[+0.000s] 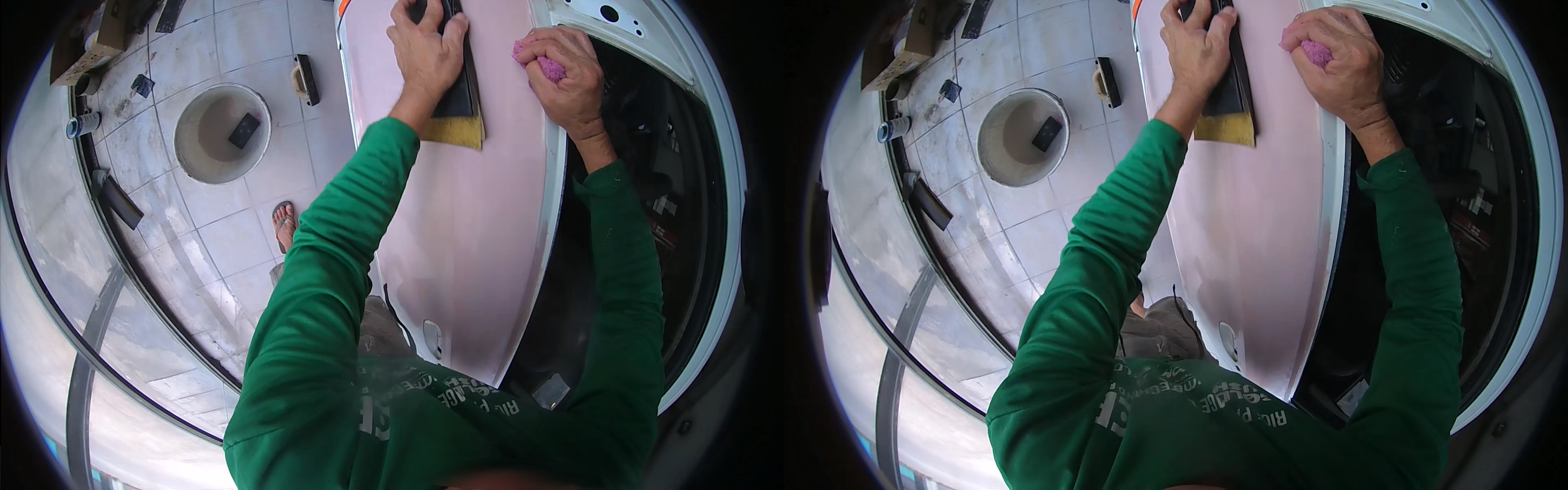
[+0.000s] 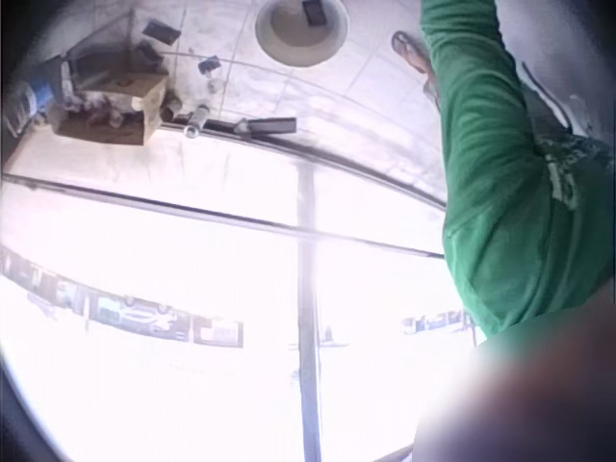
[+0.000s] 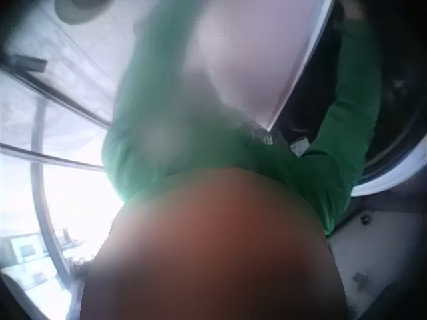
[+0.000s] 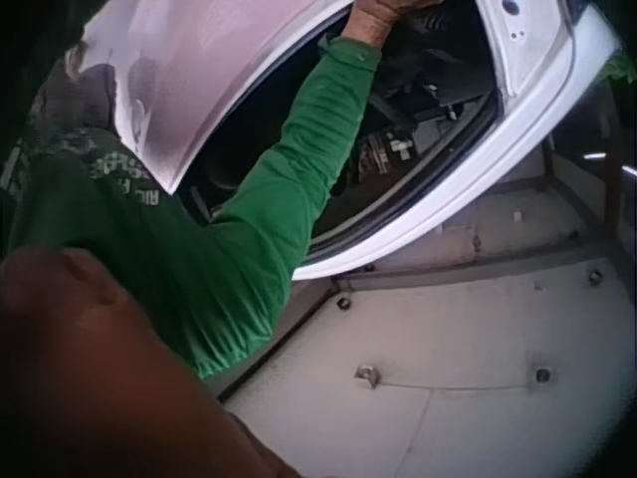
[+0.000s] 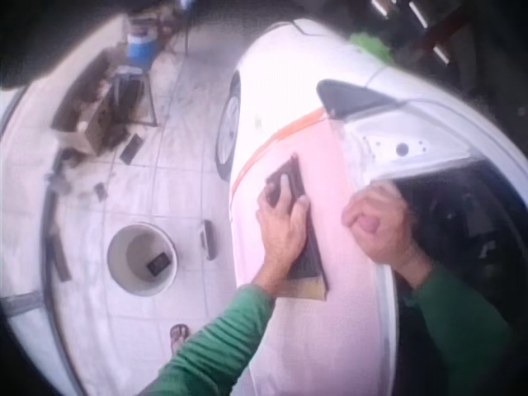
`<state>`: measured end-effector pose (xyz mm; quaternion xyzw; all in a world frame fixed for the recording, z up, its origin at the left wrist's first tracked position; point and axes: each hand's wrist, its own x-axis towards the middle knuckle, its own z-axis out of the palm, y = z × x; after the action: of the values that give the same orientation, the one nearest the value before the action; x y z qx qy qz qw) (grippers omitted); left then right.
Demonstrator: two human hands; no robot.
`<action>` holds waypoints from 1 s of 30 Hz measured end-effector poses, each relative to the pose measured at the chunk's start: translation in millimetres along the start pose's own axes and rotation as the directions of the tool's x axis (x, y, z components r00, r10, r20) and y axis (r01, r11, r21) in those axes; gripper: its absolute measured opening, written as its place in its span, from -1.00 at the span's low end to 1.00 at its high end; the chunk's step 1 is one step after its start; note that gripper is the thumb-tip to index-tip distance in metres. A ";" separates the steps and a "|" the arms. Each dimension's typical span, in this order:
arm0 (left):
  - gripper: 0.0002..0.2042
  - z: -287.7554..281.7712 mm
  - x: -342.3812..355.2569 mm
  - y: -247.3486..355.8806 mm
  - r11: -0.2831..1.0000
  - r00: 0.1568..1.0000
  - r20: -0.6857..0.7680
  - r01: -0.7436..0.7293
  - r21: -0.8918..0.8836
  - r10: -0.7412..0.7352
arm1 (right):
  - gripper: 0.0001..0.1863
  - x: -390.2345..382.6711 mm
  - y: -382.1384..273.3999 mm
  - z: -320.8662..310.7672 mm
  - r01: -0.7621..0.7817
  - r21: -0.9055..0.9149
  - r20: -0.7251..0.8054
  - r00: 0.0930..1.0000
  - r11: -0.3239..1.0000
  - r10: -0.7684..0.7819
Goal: The person sands the surface of a white car door with a sanding block and wipes the area with a pink cloth. The person repeatedly dips the sanding block into a bucket of water and continues sanding and wiping the door panel.
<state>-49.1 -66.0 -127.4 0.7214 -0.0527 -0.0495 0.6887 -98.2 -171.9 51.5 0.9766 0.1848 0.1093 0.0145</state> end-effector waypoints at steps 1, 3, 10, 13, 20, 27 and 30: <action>-0.45 -7.9 47.7 -7.8 0.989 0.987 -0.113 -0.106 0.101 0.117 | -0.90 16.5 -4.7 4.1 0.062 -0.002 -0.017 0.998 0.998 -0.062; -0.44 -15.1 27.5 -8.4 0.986 0.980 -0.130 -0.138 0.091 0.149 | -0.94 25.3 -6.4 5.9 0.030 0.043 -0.036 0.999 0.999 -0.028; -0.41 -95.2 -408.7 40.7 1.000 0.935 0.354 0.020 -0.006 -0.017 | -0.82 -38.6 -2.0 -5.5 -0.082 0.026 -0.162 0.983 0.996 0.085; -0.40 -89.1 -406.1 38.0 0.998 0.944 0.327 0.056 -0.009 -0.050 | -0.83 -96.4 -57.4 -39.2 -0.110 -0.044 0.044 0.993 0.993 0.112; -0.44 -64.4 -199.3 14.6 0.975 0.971 -0.110 -0.202 0.089 0.211 | -0.69 -244.1 -225.0 -105.7 -0.004 0.154 0.015 1.000 0.988 0.002; -0.43 -117.8 -612.7 48.9 1.000 0.974 0.224 0.003 -0.012 0.000 | -0.68 -290.3 -224.3 -95.0 -0.195 0.025 -0.105 0.975 0.981 0.196; -0.45 -113.7 -617.9 44.5 1.000 0.985 0.173 -0.012 -0.021 0.015 | -0.61 -284.5 -231.0 -96.5 -0.125 -0.002 -0.264 0.957 0.992 0.120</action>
<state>-644.5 133.4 -78.3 0.7072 -0.1166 -0.1079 0.6889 -460.2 -61.5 70.6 0.9627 0.1233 0.2407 -0.0077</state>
